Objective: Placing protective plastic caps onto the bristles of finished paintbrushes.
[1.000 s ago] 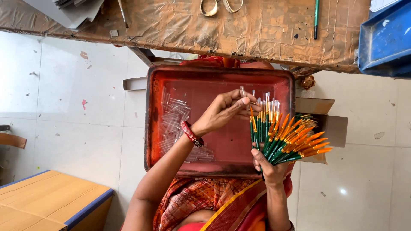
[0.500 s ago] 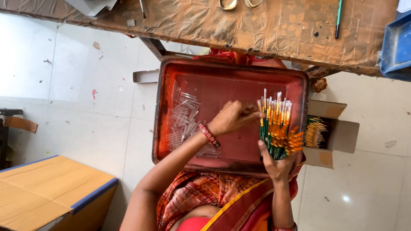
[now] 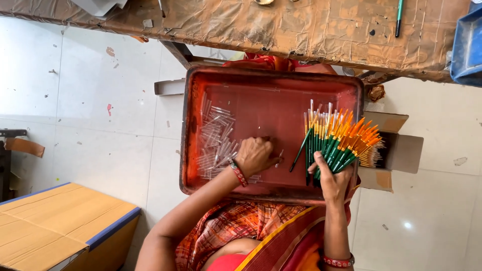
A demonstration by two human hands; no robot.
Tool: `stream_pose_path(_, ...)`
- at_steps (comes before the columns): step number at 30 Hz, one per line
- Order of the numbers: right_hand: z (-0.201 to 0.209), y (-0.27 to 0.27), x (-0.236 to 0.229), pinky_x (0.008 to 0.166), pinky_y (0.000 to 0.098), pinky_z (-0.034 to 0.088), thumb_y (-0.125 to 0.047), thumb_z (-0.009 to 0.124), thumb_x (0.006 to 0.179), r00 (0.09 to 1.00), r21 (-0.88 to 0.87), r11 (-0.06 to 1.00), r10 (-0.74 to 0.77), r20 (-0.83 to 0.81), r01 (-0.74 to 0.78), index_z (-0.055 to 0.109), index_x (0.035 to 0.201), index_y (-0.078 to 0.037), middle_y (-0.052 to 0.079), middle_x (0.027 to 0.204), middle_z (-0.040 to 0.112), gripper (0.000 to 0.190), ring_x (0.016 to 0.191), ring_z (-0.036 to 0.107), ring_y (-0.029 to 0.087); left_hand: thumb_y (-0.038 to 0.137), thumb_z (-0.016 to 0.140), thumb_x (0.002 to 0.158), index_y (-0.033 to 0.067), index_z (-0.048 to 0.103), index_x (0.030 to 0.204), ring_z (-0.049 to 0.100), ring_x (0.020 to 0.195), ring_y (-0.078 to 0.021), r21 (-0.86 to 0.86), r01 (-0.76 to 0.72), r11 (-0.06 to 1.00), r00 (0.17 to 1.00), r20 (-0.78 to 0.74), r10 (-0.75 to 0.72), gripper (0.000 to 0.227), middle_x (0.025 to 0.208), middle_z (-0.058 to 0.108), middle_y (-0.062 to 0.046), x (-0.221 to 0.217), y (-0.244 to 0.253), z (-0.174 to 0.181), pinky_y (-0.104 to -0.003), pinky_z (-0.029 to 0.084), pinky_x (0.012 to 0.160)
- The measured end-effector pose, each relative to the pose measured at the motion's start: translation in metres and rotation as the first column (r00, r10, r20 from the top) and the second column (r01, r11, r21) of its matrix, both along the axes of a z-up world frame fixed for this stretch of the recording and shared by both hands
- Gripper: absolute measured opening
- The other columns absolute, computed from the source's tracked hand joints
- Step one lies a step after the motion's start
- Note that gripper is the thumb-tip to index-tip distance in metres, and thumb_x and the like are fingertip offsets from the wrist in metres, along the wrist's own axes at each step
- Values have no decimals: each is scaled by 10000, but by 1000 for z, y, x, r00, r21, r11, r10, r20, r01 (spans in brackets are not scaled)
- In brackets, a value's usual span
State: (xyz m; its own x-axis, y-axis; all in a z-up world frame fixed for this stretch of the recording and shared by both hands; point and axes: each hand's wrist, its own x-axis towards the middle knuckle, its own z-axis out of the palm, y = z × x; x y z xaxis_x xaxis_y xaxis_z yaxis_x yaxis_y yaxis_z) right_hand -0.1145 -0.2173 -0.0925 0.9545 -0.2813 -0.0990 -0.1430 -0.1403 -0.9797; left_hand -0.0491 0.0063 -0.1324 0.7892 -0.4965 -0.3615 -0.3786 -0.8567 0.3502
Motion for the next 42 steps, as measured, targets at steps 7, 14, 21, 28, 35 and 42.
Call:
stream_pose_path(7,-27,8,-23,550,307,657,-111,714,980,958,35,958,286,-21,-285,733,891,10,108,723,736,151,582,740,176,321,665,929,110,684,773,659,576,-202,-130,82,988,969,243,-49,263,747,681,-100,-11,-21,-36,-379,493,480)
stream_pose_path(14,28,25,-25,399,237,431,-20,680,940,999,357,934,33,-14,-26,668,1060,20,99,898,703,127,525,561,91,270,588,1038,4,552,1208,764,779,-243,-754,-222,618,970,-235,62,317,901,757,-132,49,0,78,-380,632,659)
stream_pose_path(21,17,19,-41,406,231,424,22,716,890,1000,332,943,-2,-23,9,669,1064,29,140,966,737,180,524,572,103,238,507,1121,-23,563,1313,692,1197,-222,-815,-577,52,757,-558,-339,329,1263,689,-155,67,5,94,-414,596,1044)
stream_pose_path(28,23,21,-34,393,217,431,28,709,845,999,334,942,-36,-38,47,632,1084,-5,110,940,740,253,514,582,93,222,508,1134,-11,566,1226,741,1147,-233,-800,-598,52,742,-578,-340,257,1221,696,-162,47,-10,86,-398,637,1002)
stream_pose_path(35,32,30,-22,426,237,416,23,691,936,998,245,967,-64,-7,64,609,1037,31,47,755,619,130,521,539,109,199,658,1051,-63,663,1143,761,984,-234,-764,-532,364,786,-606,-123,277,1080,772,-184,20,-20,72,-366,646,859)
stream_pose_path(42,20,11,-42,425,236,385,-3,712,933,995,505,859,52,86,-89,657,1016,72,32,641,573,125,473,496,105,248,547,1094,-19,609,1293,731,1093,-190,-780,-625,30,743,-607,-282,339,1214,721,-122,48,-5,88,-350,627,956)
